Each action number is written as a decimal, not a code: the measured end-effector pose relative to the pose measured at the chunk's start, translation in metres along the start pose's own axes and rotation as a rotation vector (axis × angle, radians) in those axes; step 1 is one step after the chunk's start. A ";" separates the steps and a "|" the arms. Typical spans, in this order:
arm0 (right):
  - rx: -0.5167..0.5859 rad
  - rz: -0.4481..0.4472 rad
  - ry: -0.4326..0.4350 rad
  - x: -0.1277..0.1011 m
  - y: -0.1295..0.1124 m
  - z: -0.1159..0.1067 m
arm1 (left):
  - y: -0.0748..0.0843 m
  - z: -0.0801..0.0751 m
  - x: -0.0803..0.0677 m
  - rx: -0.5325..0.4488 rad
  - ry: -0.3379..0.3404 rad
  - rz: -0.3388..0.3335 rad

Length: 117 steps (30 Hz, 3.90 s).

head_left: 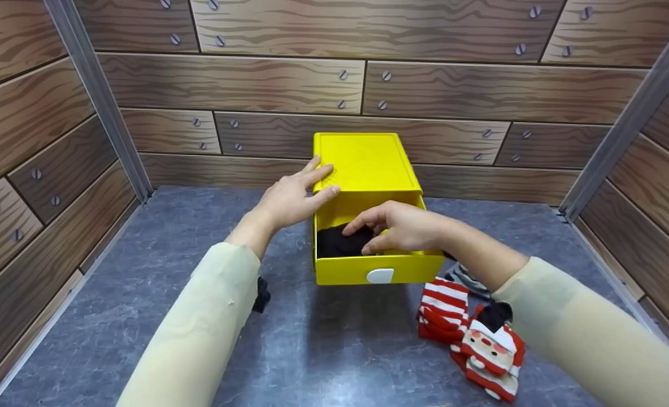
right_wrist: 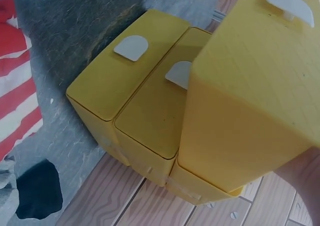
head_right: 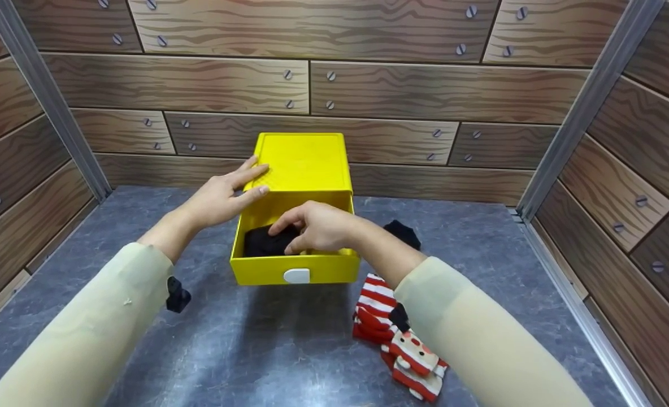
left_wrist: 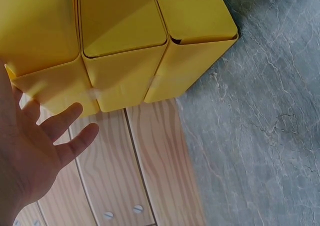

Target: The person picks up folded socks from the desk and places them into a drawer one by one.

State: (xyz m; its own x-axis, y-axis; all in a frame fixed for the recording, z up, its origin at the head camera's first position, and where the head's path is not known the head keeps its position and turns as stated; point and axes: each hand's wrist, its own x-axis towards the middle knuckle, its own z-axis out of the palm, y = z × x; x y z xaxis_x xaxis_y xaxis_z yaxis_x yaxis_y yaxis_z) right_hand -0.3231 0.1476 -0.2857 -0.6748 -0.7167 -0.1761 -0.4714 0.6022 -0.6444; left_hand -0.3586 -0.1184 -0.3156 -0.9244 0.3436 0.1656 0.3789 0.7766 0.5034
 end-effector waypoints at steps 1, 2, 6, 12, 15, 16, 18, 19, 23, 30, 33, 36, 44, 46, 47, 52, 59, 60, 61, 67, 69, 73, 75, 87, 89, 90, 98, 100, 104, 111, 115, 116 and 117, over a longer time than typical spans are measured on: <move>0.000 -0.005 -0.002 -0.001 0.000 -0.001 | 0.000 0.000 0.000 -0.001 -0.001 -0.001; 0.002 -0.010 -0.002 -0.002 -0.001 -0.001 | 0.000 0.000 0.000 0.000 -0.001 -0.002; 0.019 -0.047 -0.003 -0.007 -0.004 -0.005 | -0.002 0.001 0.000 -0.001 0.003 -0.002; 0.053 -0.075 0.047 -0.019 -0.007 -0.015 | -0.001 0.002 0.000 -0.002 0.000 -0.011; 0.070 -0.084 0.082 -0.028 -0.010 -0.023 | -0.001 0.002 0.001 -0.002 -0.002 -0.013; 0.077 -0.095 0.093 -0.032 -0.010 -0.026 | -0.001 0.002 0.001 -0.002 -0.001 -0.013; 0.107 -0.117 0.121 -0.040 -0.011 -0.033 | -0.001 0.003 0.001 -0.005 -0.001 -0.011; 0.124 -0.133 0.139 -0.044 -0.011 -0.036 | -0.001 0.003 0.001 -0.007 -0.003 -0.010; 0.193 -0.167 0.229 -0.063 -0.009 -0.050 | -0.002 0.003 0.001 -0.018 -0.006 0.001; 0.179 -0.150 0.411 -0.091 0.007 -0.072 | -0.003 0.001 -0.001 -0.012 0.007 0.014; 0.195 -0.105 0.478 -0.099 0.022 -0.079 | -0.003 0.001 -0.001 -0.010 0.009 0.014; 0.224 -0.056 0.535 -0.104 0.042 -0.084 | -0.002 0.000 -0.001 -0.011 0.010 0.012; 0.387 -0.027 0.627 -0.107 0.105 -0.087 | -0.002 0.001 0.000 -0.023 0.007 0.006; 0.423 -0.020 0.642 -0.107 0.118 -0.086 | -0.002 0.001 -0.001 -0.025 0.006 0.006; 0.438 -0.017 0.649 -0.107 0.124 -0.086 | -0.002 0.001 -0.001 -0.025 0.006 0.007; 0.537 -0.016 0.679 -0.108 0.152 -0.083 | -0.001 0.001 0.000 -0.026 0.003 0.017; 0.705 -0.037 0.688 -0.106 0.185 -0.076 | 0.001 0.001 0.001 -0.017 0.012 0.037; 0.710 -0.029 0.690 -0.105 0.188 -0.075 | 0.001 0.001 0.001 -0.015 0.013 0.033; 0.718 -0.022 0.691 -0.104 0.192 -0.074 | 0.000 0.001 0.001 -0.014 0.013 0.031; 0.703 0.036 0.698 -0.098 0.206 -0.068 | -0.001 0.001 0.002 -0.008 0.013 0.026; 0.684 0.054 0.695 -0.095 0.211 -0.066 | -0.001 0.000 0.001 -0.008 0.015 0.024; 0.626 0.112 0.677 -0.087 0.224 -0.060 | -0.001 -0.001 -0.001 -0.009 0.016 0.014; 0.590 0.156 0.660 -0.084 0.231 -0.056 | -0.002 0.000 -0.001 -0.009 0.017 0.012; 0.477 0.310 0.486 -0.077 0.255 -0.036 | -0.005 0.004 -0.004 -0.033 0.015 0.013; 0.474 0.314 0.462 -0.077 0.258 -0.034 | -0.006 0.004 -0.005 -0.035 0.014 0.013; 0.472 0.322 0.451 -0.077 0.259 -0.033 | -0.006 0.004 -0.005 -0.035 0.015 0.014; 0.465 0.373 0.353 -0.074 0.265 -0.028 | -0.003 0.002 -0.002 -0.023 0.013 0.016; 0.476 0.377 0.332 -0.073 0.266 -0.027 | -0.003 0.002 -0.001 -0.018 0.013 0.017; 0.503 0.385 0.280 -0.070 0.265 -0.025 | -0.003 0.003 -0.001 -0.018 0.013 0.014; 0.478 0.414 0.222 -0.068 0.265 -0.024 | -0.002 0.002 0.000 -0.027 0.015 0.022; 0.466 0.431 0.217 -0.066 0.267 -0.024 | -0.004 0.002 -0.001 -0.029 0.013 0.021; 0.457 0.434 0.219 -0.066 0.268 -0.024 | -0.004 0.002 -0.001 -0.028 0.012 0.021; 0.448 0.437 0.223 -0.066 0.269 -0.023 | -0.004 0.002 -0.002 -0.028 0.012 0.021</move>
State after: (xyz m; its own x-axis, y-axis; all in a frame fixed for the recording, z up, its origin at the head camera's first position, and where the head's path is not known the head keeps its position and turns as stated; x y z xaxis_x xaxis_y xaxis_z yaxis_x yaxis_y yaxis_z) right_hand -0.4190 0.3647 -0.4299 -0.8742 -0.3212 -0.3642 0.1215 0.5815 -0.8044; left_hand -0.3586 -0.1213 -0.3194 -0.9167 0.3536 0.1862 0.3972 0.7542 0.5230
